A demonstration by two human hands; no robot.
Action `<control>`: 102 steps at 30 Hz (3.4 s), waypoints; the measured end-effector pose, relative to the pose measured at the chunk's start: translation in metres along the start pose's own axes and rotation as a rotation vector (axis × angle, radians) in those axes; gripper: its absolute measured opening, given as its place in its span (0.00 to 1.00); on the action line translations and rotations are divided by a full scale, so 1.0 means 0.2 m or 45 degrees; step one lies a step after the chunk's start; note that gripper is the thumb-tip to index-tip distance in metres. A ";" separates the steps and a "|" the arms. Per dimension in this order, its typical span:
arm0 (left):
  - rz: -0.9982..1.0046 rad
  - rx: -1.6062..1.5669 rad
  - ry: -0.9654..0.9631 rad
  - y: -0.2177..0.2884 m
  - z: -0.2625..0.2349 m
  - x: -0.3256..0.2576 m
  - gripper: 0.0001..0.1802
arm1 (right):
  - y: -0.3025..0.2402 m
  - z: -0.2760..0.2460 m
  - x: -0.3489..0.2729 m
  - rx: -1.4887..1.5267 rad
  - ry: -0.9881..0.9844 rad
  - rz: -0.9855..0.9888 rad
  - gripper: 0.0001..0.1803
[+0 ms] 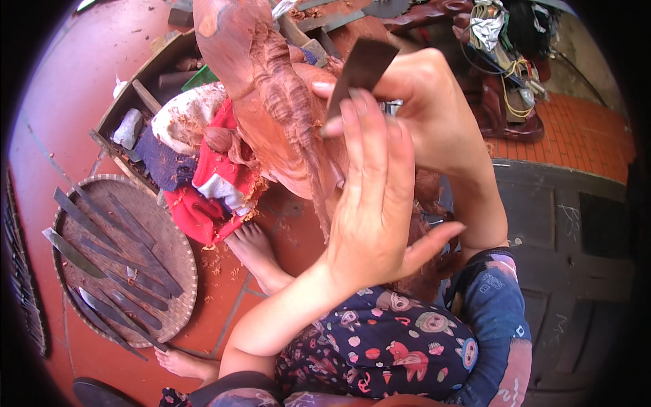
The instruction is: The person carves a wooden sculpture using a small knife, focusing on refining the details of the face and hair. They hold the sculpture with one hand and use the knife with the other to shape the wood.
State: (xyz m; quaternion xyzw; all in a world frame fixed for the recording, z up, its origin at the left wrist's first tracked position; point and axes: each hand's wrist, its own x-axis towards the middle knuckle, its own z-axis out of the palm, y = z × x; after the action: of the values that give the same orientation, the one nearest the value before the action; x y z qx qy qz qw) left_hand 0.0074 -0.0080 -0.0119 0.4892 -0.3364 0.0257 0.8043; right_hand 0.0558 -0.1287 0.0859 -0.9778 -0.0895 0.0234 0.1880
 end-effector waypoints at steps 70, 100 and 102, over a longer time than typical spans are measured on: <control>-0.037 0.192 -0.023 0.02 0.11 0.00 0.53 | 0.05 0.00 -0.10 0.459 0.050 0.130 0.11; -0.023 0.206 -0.241 0.04 0.06 0.00 0.57 | 0.22 -0.03 -0.13 0.582 -0.112 -0.098 0.12; 0.023 0.269 -0.188 -0.03 0.07 0.07 0.58 | 0.22 0.02 -0.11 0.883 -0.006 0.108 0.10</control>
State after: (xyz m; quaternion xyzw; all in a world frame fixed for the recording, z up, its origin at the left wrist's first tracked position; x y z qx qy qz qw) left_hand 0.0127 -0.0257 -0.0051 0.5688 -0.3945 0.0323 0.7210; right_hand 0.0416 -0.1714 0.0671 -0.8586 -0.0359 0.0625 0.5075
